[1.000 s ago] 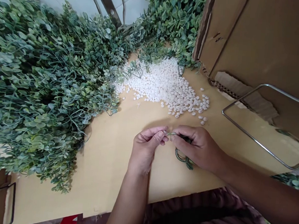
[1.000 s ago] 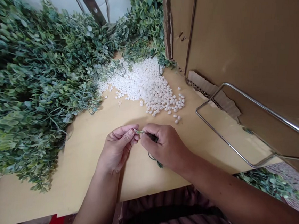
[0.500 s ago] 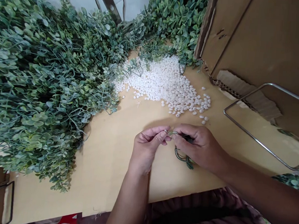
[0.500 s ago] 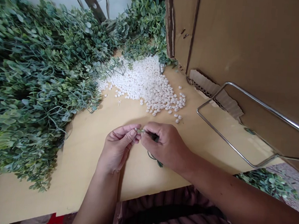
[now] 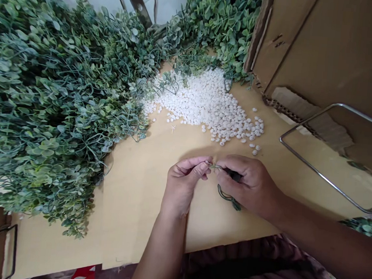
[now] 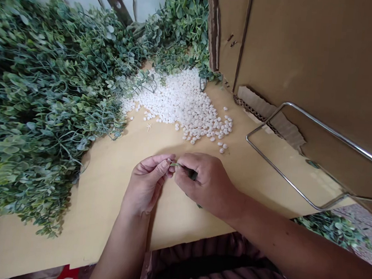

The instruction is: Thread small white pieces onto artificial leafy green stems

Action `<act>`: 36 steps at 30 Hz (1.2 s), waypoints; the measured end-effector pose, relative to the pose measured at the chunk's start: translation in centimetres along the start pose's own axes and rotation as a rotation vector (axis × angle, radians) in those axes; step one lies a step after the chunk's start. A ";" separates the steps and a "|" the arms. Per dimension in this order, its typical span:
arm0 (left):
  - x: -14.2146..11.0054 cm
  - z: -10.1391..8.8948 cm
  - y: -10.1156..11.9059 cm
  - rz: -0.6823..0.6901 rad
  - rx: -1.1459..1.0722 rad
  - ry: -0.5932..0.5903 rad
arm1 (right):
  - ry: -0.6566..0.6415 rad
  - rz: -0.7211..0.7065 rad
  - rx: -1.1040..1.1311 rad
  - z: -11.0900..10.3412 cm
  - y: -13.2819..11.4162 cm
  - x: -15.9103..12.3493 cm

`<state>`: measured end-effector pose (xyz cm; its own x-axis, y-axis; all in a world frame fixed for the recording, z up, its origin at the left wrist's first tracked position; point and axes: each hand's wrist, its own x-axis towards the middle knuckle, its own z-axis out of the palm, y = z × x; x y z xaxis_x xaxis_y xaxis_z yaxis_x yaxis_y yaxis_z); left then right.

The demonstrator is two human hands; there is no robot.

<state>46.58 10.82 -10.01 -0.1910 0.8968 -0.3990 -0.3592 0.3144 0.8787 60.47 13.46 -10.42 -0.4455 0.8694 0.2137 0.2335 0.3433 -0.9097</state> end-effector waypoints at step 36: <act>0.1 0.1 0.1 0.004 0.076 -0.055 | -0.054 0.155 0.043 0.1 0.0 -0.1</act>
<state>46.59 10.94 -9.92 -0.1411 0.9132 -0.3824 -0.2878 0.3317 0.8984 60.45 13.35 -10.46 -0.4531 0.8900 0.0513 0.2668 0.1902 -0.9448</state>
